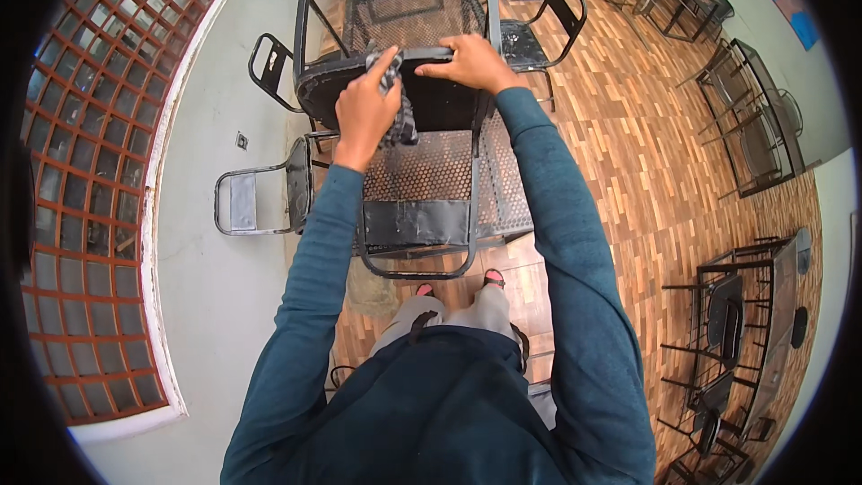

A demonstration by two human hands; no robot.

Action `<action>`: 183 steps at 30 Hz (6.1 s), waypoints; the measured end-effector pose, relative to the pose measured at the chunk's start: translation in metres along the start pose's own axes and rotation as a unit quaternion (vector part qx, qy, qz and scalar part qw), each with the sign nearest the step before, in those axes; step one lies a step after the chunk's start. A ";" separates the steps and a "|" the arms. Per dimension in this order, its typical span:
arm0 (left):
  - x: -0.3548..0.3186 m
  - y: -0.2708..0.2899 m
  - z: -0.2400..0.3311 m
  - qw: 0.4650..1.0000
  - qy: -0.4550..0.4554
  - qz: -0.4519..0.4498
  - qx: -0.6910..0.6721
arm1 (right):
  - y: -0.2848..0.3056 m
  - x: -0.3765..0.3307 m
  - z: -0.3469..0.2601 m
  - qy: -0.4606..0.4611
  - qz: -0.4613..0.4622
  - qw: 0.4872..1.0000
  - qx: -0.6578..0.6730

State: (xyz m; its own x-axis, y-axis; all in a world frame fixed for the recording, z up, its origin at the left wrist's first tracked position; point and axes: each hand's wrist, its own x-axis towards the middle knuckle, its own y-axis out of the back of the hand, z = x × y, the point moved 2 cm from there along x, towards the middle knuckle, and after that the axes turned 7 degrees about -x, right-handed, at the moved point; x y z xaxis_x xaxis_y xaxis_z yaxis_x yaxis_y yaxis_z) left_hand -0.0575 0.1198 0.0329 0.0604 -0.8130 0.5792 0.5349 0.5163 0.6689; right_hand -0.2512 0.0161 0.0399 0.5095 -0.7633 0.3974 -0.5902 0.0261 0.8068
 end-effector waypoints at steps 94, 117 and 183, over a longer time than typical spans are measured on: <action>0.002 0.016 -0.003 0.998 0.055 0.008 -0.032 | -0.011 -0.023 0.006 0.023 0.187 0.980 -0.070; 0.001 0.027 -0.023 0.990 0.110 0.063 -0.059 | -0.017 -0.019 0.010 -0.012 0.166 0.984 -0.069; -0.001 0.014 -0.005 0.993 0.106 0.046 0.004 | -0.017 -0.020 0.013 -0.018 0.159 0.982 -0.105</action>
State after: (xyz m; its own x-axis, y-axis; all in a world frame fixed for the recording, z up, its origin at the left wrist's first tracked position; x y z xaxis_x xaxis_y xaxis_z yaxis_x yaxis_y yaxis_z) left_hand -0.0459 0.1263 0.0388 0.2846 -0.8007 0.5272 0.5116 0.5919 0.6228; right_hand -0.2599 0.0221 0.0128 0.2964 -0.7172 0.6307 -0.5713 0.3961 0.7188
